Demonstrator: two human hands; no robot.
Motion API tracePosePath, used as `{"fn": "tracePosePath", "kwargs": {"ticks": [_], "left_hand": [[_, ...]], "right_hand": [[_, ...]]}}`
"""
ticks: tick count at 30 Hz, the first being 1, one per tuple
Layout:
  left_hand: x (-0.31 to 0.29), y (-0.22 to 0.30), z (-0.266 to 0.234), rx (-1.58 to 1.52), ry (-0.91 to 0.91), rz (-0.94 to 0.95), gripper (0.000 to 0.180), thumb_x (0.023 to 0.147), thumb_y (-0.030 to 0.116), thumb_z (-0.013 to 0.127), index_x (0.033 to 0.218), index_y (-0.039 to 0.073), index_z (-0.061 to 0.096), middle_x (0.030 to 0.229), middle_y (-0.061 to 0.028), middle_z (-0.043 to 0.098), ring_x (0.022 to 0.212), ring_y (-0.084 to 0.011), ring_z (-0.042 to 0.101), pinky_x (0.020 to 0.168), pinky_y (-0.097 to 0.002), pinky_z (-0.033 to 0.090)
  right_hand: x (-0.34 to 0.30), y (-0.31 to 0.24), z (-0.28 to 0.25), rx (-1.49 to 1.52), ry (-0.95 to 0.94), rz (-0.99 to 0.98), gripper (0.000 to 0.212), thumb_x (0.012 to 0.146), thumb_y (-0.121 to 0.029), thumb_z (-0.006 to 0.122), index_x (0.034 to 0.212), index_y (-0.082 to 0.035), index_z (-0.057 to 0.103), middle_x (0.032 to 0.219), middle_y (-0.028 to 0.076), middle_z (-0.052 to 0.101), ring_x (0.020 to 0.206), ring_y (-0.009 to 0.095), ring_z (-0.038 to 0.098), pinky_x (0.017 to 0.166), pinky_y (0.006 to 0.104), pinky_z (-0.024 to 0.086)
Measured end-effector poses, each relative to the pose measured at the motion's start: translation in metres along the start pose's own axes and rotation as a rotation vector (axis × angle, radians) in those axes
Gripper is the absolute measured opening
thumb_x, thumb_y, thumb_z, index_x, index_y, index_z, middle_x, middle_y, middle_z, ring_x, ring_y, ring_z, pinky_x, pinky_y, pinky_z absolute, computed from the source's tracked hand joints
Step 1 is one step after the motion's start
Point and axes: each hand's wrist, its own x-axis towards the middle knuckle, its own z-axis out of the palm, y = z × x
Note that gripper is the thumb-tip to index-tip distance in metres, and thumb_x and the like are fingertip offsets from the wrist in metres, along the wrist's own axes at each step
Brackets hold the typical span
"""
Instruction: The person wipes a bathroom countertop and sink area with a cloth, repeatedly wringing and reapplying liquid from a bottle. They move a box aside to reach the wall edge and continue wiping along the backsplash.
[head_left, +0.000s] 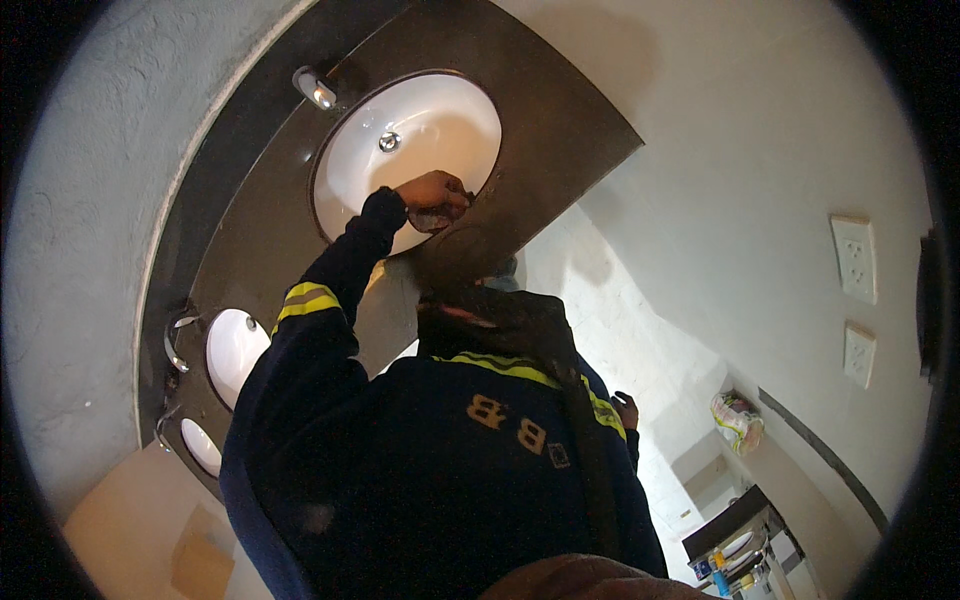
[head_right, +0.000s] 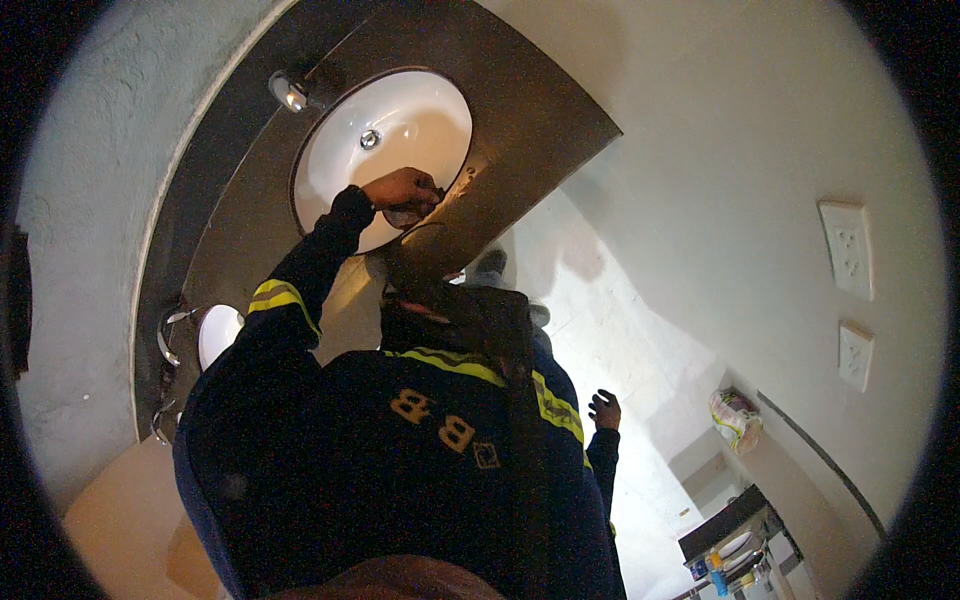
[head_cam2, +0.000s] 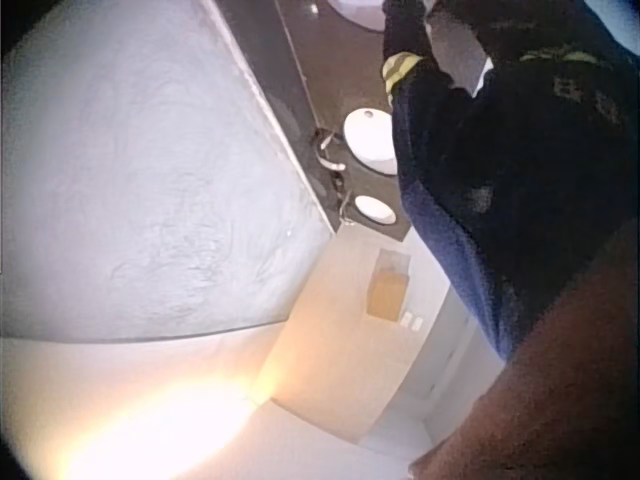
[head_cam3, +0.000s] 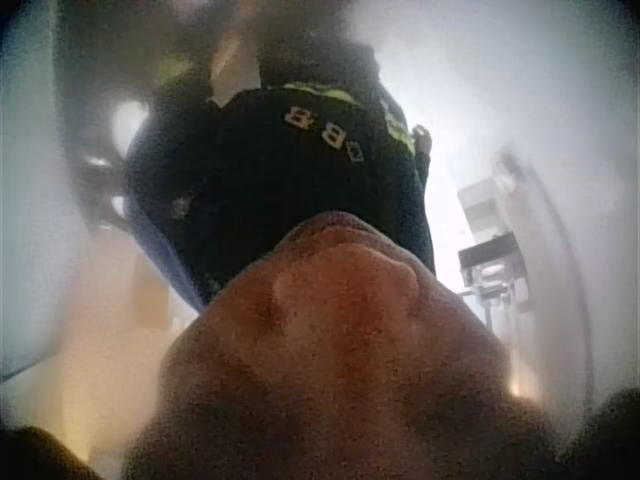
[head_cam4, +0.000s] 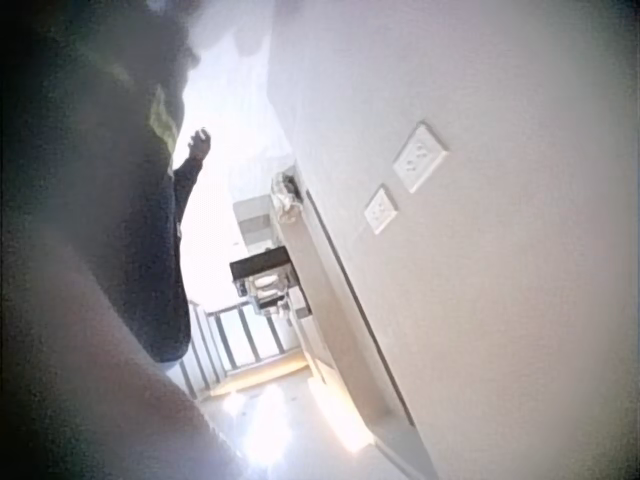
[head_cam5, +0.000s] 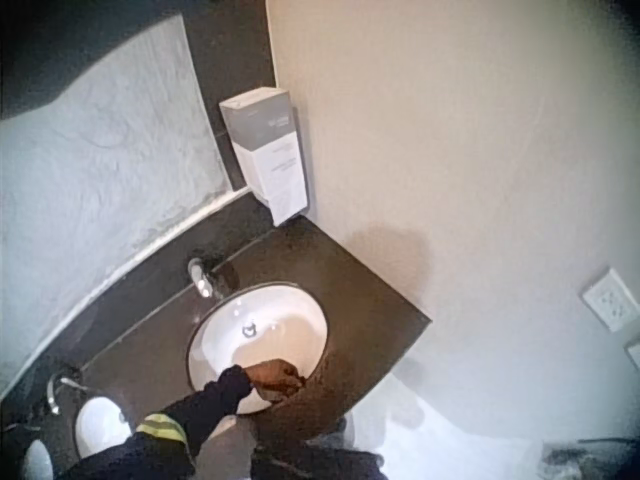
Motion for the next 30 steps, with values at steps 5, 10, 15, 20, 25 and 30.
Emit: {"fn": "tracePosePath", "kwargs": {"ticks": [5,10,15,20,25,30], "left_hand": [[0.035,0.028,0.013,-0.389,0.341,0.01,0.033,0.088,0.032,0.07,0.098,0.001,0.072,0.088,-0.0108,0.071,0.079,-0.0192,0.065,0.077,-0.0339,0.051],[0.136,0.047,-0.014,-1.023,0.645,-0.11,0.027,0.09,0.023,0.068,0.098,-0.003,0.069,0.08,-0.0124,0.069,0.07,-0.0216,0.065,0.065,-0.0351,0.052],[0.176,0.015,-0.047,0.377,0.955,-0.169,0.043,0.085,0.007,0.065,0.128,0.009,0.062,0.101,-0.0154,0.071,0.092,-0.0296,0.069,0.077,-0.0347,0.055],[0.163,0.024,-0.072,0.079,1.076,-0.304,0.038,0.09,0.015,0.059,0.128,0.009,0.06,0.107,-0.0115,0.071,0.097,-0.0257,0.068,0.081,-0.0329,0.055],[0.137,0.033,-0.094,0.101,1.074,-0.467,0.034,0.096,0.021,0.05,0.127,0.009,0.059,0.113,-0.0079,0.07,0.102,-0.0214,0.068,0.084,-0.0303,0.054],[0.125,-0.002,-0.11,0.134,1.105,-0.584,0.035,0.1,0.028,0.045,0.128,0.01,0.057,0.12,-0.0041,0.068,0.109,-0.0177,0.066,0.088,-0.0293,0.053]], "right_hand": [[0.0,-0.004,0.002,-0.09,-0.003,0.013,0.038,0.088,-0.016,0.068,0.125,-0.01,0.06,0.099,0.014,0.07,0.086,0.026,0.07,0.064,0.0419,0.056],[0.008,0.001,-0.008,-0.018,-0.002,0.033,0.039,0.086,-0.015,0.069,0.124,-0.01,0.06,0.1,0.015,0.069,0.086,0.028,0.07,0.064,0.0399,0.056],[0.041,0.033,-0.022,0.212,-0.018,0.065,0.039,0.086,-0.011,0.068,0.124,-0.005,0.06,0.104,0.019,0.068,0.084,0.028,0.07,0.067,0.0366,0.058],[0.068,0.049,-0.033,0.098,-0.022,-0.01,0.039,0.085,-0.009,0.069,0.122,-0.001,0.06,0.098,0.018,0.067,0.078,0.027,0.07,0.066,0.0348,0.06],[0.049,-0.002,-0.052,0.042,0.008,-0.005,0.04,0.086,-0.015,0.069,0.124,-0.007,0.059,0.098,0.015,0.068,0.082,0.026,0.07,0.062,0.0372,0.057],[0.029,-0.042,-0.055,-0.065,-0.018,-0.034,0.039,0.088,-0.014,0.068,0.126,-0.01,0.059,0.103,0.015,0.068,0.083,0.027,0.07,0.061,0.0379,0.055]]}}
